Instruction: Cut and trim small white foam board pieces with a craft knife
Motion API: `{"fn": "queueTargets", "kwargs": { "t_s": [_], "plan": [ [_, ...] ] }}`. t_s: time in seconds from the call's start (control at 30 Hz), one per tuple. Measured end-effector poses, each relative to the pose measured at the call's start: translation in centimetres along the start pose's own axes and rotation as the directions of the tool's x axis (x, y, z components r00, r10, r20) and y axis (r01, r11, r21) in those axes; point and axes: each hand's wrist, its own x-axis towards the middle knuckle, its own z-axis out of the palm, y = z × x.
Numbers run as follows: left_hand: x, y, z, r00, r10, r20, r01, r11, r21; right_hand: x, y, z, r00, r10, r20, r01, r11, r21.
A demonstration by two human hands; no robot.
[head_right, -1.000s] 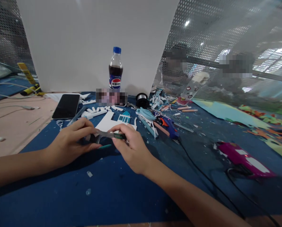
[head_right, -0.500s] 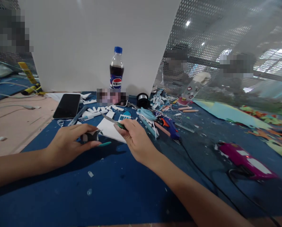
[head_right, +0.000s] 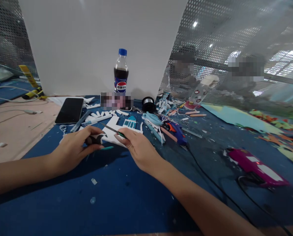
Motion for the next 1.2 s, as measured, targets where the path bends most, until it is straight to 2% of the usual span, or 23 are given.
{"fn": "queueTargets", "kwargs": {
  "t_s": [0.13, 0.23, 0.47, 0.73, 1.2],
  "plan": [
    [-0.09, 0.14, -0.25, 1.000, 0.020, 0.016, -0.019, 0.999, -0.050, -0.12, 0.07, 0.07, 1.000, 0.010, 0.012, -0.010, 1.000, -0.013],
    [-0.07, 0.14, -0.37, 0.999, 0.045, 0.016, -0.044, 0.999, -0.024, -0.19, 0.36, 0.21, 1.000, 0.030, 0.002, -0.030, 0.999, -0.040],
    [0.06, -0.07, -0.18, 0.993, 0.100, -0.057, -0.102, 0.994, -0.031, -0.09, 0.68, 0.43, 0.999, 0.030, 0.030, -0.028, 0.996, -0.081],
    [0.13, -0.43, -0.03, 0.981, 0.133, -0.141, -0.131, 0.991, 0.028, -0.22, 0.84, 0.50, 1.000, -0.008, -0.023, 0.005, 0.994, -0.112],
    [0.06, -0.29, -0.02, 0.981, 0.109, -0.160, -0.109, 0.994, 0.009, -0.06, 0.58, 0.46, 0.988, 0.038, -0.147, -0.059, 0.989, -0.136]
  ]
}}
